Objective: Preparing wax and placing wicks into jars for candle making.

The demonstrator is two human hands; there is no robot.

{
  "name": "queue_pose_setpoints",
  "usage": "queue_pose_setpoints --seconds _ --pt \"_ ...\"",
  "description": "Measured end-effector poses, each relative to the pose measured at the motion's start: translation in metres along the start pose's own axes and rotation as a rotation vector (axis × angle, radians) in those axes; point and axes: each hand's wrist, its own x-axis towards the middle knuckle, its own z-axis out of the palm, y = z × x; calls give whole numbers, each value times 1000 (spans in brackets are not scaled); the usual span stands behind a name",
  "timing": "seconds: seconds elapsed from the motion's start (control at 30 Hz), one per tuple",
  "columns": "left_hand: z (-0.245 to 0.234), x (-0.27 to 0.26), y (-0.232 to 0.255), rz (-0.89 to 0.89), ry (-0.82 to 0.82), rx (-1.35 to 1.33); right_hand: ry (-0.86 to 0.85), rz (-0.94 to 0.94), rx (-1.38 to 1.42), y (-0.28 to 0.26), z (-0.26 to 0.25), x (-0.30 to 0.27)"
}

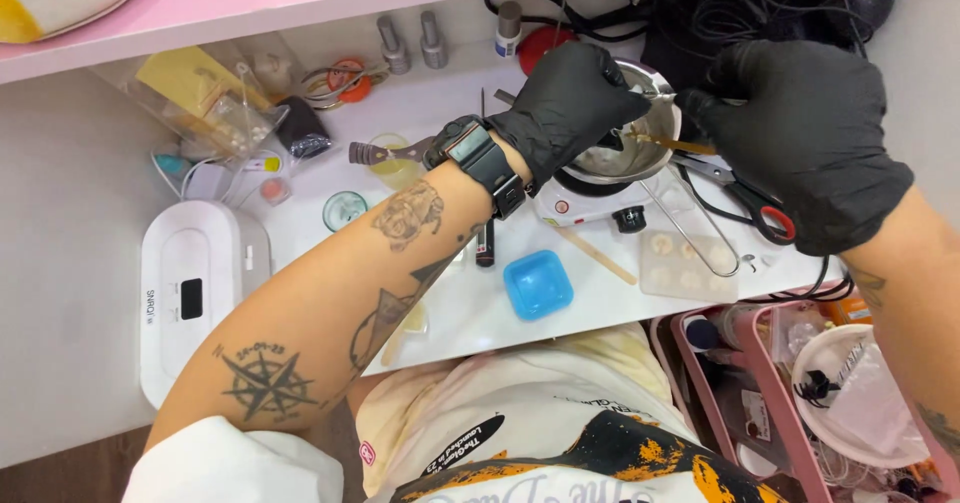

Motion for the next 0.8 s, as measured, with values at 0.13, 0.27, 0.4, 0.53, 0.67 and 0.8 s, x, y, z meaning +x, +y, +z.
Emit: queue_pose_setpoints --seconds 0.13,0.27,0.4,0.53,0.67,0.8 --pt "9 14 -18 46 -18 70 -94 9 52 12 17 3" --pt "2 12 -12 34 -109 47 -36 -28 118 16 32 3" --pt "-5 11 -5 -18 -108 13 -6 -73 119 18 35 -1" --pt "-9 13 -5 -24 -108 -57 0 -37 135 12 29 -6" --pt "-13 16 -2 -21 -105 -66 153 -95 155 -3 12 -6" --pt "-13 14 5 -15 -96 -43 168 -104 128 2 14 -14"
